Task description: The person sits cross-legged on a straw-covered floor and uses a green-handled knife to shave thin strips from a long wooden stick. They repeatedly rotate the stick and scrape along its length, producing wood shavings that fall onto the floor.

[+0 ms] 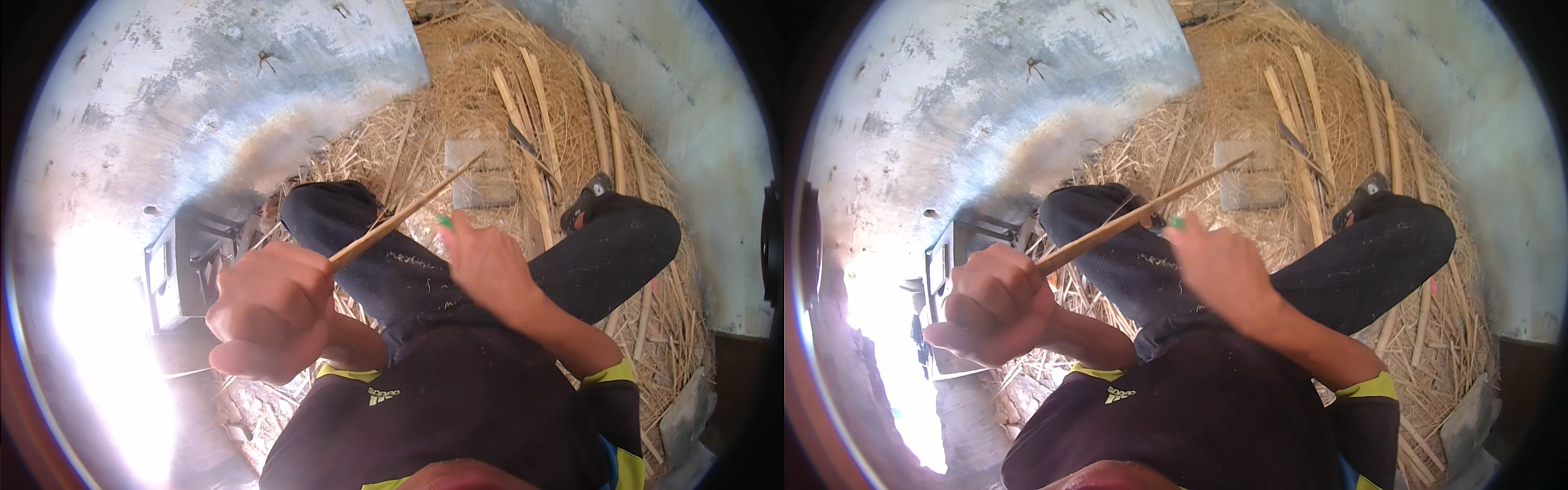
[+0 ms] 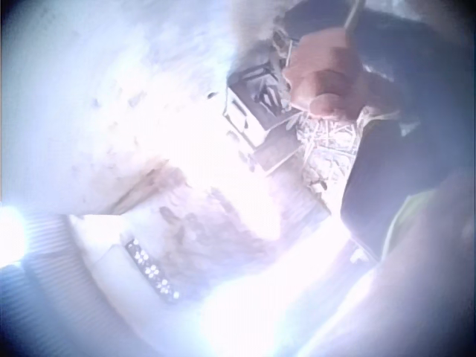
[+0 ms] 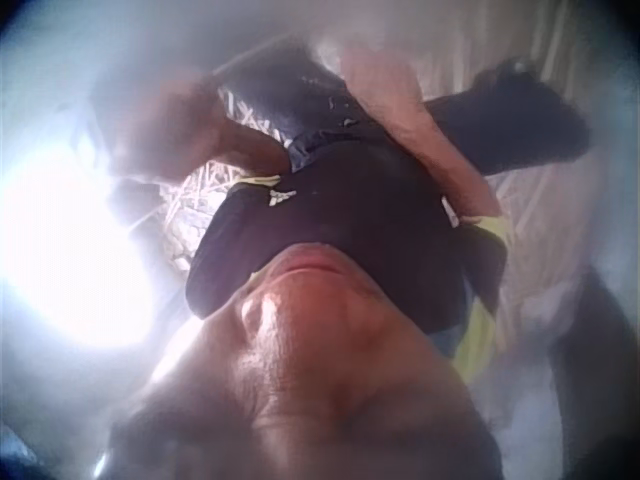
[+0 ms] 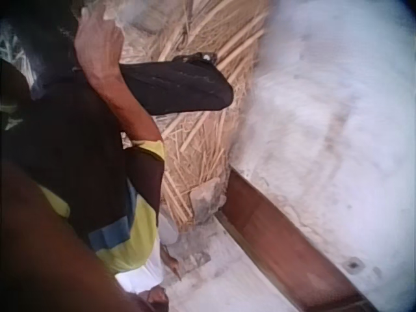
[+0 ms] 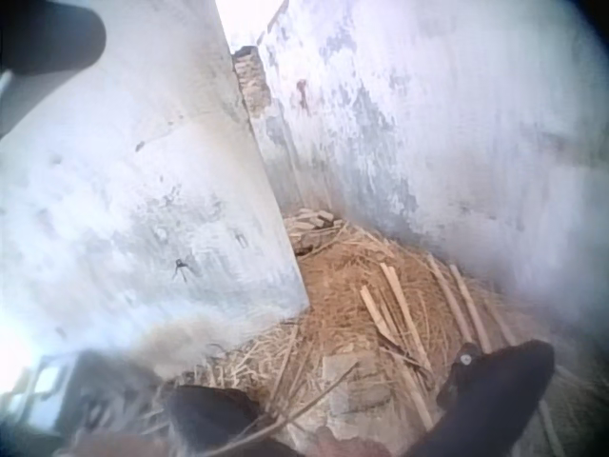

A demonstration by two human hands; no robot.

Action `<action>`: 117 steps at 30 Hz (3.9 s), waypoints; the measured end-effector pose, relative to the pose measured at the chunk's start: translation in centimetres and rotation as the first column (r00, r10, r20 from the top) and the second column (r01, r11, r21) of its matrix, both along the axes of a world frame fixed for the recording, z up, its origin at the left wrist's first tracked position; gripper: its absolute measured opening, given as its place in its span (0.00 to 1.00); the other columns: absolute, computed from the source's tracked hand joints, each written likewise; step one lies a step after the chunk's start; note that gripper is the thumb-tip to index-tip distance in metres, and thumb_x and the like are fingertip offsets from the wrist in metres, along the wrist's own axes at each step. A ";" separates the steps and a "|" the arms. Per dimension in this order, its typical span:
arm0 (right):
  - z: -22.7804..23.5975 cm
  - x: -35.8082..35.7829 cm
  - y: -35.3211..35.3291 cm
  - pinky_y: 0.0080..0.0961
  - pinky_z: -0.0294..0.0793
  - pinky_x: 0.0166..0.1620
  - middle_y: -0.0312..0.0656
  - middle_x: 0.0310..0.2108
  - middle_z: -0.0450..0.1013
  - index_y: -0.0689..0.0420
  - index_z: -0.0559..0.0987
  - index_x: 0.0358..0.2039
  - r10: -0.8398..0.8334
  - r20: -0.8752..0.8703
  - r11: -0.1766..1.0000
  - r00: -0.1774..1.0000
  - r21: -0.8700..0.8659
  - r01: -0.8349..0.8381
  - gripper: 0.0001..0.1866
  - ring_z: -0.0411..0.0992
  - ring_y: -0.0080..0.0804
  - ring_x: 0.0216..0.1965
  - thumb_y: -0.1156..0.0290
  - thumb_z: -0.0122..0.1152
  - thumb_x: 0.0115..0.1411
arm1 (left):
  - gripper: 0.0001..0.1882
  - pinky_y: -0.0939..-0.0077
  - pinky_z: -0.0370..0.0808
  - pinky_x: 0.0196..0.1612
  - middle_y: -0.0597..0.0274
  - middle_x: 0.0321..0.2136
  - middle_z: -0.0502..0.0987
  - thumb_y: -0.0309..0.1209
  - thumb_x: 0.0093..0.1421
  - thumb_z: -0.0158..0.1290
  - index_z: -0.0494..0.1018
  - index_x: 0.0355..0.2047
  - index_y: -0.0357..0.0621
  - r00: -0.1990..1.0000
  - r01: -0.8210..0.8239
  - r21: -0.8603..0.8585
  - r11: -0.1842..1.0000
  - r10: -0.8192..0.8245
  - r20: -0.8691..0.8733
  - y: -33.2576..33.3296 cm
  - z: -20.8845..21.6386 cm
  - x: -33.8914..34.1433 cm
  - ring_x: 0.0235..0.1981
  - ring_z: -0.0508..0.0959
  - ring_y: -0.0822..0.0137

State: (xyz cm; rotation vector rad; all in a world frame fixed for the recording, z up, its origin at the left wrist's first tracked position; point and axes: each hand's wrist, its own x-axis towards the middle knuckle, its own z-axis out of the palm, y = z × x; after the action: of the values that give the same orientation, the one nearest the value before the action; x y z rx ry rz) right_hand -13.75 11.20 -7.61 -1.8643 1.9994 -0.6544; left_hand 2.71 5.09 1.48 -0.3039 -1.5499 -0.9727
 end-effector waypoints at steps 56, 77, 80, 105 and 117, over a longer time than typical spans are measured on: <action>4.4 1.8 3.3 0.38 0.66 0.18 0.45 0.14 0.67 0.60 0.66 0.28 0.199 0.185 0.961 0.962 -0.227 -0.155 0.13 0.69 0.45 0.14 0.66 0.55 0.61 | 0.28 0.79 0.45 0.09 0.69 0.06 0.55 0.46 0.66 0.45 0.56 0.13 0.43 0.939 0.280 -0.053 0.959 -0.262 0.223 -0.5 0.9 -0.1 0.05 0.51 0.75; 2.7 1.4 2.9 0.34 0.69 0.15 0.44 0.11 0.68 0.59 0.67 0.28 0.224 0.235 0.932 0.946 -0.335 -0.138 0.14 0.70 0.42 0.12 0.62 0.52 0.63 | 0.28 0.80 0.44 0.10 0.68 0.07 0.55 0.43 0.64 0.49 0.55 0.12 0.43 0.910 0.348 -0.059 0.936 -0.321 0.262 -0.6 1.4 -0.5 0.06 0.51 0.75; 2.6 1.4 3.4 0.37 0.68 0.18 0.46 0.14 0.68 0.60 0.66 0.28 0.178 0.201 0.961 0.963 -0.246 -0.126 0.12 0.70 0.44 0.15 0.66 0.54 0.62 | 0.28 0.80 0.44 0.10 0.69 0.07 0.55 0.43 0.64 0.49 0.55 0.11 0.43 0.906 0.351 -0.046 0.935 -0.327 0.268 -0.4 1.1 -0.6 0.06 0.50 0.75; 3.4 1.7 1.7 0.42 0.65 0.21 0.50 0.13 0.65 0.61 0.67 0.34 0.218 0.434 0.964 0.874 -0.238 -0.122 0.10 0.68 0.52 0.16 0.67 0.45 0.66 | 0.29 0.81 0.45 0.07 0.69 0.06 0.55 0.49 0.66 0.43 0.54 0.13 0.44 0.993 0.116 0.007 0.993 -0.116 0.008 -0.4 0.8 -1.7 0.04 0.52 0.76; -1.0 0.6 0.0 0.48 0.68 0.23 0.56 0.14 0.68 0.62 0.68 0.31 0.029 0.492 0.987 0.870 -0.153 0.054 0.17 0.70 0.58 0.19 0.60 0.42 0.67 | 0.25 0.84 0.42 0.09 0.75 0.09 0.44 0.45 0.70 0.28 0.47 0.14 0.56 0.900 -0.373 0.234 0.898 0.412 -0.145 -0.2 0.7 -2.0 0.09 0.41 0.80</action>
State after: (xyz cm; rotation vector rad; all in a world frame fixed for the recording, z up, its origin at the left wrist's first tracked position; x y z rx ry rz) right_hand -13.19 11.17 -8.62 -1.5547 1.6587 -1.1942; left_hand 0.69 4.92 2.15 0.0622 -1.2589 -0.7451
